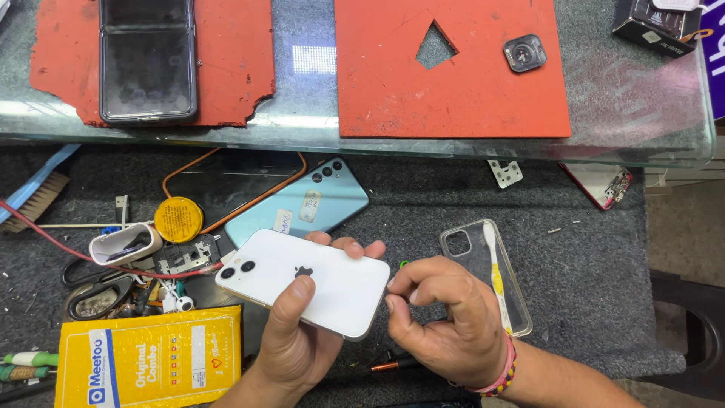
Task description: The person removes a rubber band from a white smartphone, inspects the device, and uses a screwdriver to work on the bottom edge near the charging port. The person handles the phone and a clear case while working at a cluttered workbench.
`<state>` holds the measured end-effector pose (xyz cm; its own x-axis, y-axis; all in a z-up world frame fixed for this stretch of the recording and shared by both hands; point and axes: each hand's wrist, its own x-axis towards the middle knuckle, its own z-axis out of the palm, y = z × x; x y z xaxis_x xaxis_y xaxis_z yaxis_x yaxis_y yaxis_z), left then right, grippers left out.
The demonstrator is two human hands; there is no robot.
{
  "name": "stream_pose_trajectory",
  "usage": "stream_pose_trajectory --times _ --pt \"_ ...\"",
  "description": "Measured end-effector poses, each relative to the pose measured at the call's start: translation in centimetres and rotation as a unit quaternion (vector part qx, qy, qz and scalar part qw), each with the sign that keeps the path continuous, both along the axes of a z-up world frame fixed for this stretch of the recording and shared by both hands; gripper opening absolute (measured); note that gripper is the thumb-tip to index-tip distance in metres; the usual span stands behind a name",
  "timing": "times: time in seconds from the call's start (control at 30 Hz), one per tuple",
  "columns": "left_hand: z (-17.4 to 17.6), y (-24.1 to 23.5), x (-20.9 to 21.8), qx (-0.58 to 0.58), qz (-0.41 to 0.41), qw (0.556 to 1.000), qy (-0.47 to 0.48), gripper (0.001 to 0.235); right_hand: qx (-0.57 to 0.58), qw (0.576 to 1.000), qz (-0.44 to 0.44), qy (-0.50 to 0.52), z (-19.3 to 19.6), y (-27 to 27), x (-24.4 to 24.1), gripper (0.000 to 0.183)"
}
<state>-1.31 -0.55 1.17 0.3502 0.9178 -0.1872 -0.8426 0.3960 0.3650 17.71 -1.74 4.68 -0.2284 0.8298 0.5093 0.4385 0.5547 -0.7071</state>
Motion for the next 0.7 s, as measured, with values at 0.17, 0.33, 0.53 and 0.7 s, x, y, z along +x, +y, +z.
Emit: stream_pose_trajectory --times 0.17,0.33,0.53,0.7 --pt "0.06 -0.06 -0.03 0.019 0.003 1.000 0.022 0.058 0.003 1.000 0.002 -0.012 0.19 0.16 -0.14 0.041" --pt "-0.05 -0.15 -0.06 0.039 0.007 0.999 0.028 0.058 0.006 1.000 0.015 -0.021 0.56 0.26 0.03 0.044" --pt "-0.08 -0.41 -0.15 0.064 0.005 0.997 0.034 0.057 0.001 0.999 0.014 -0.030 0.75 0.27 0.07 0.047" --pt "-0.17 -0.49 -0.06 0.078 -0.002 0.997 0.030 0.056 -0.009 0.999 0.021 -0.032 0.62 0.25 0.21 0.047"
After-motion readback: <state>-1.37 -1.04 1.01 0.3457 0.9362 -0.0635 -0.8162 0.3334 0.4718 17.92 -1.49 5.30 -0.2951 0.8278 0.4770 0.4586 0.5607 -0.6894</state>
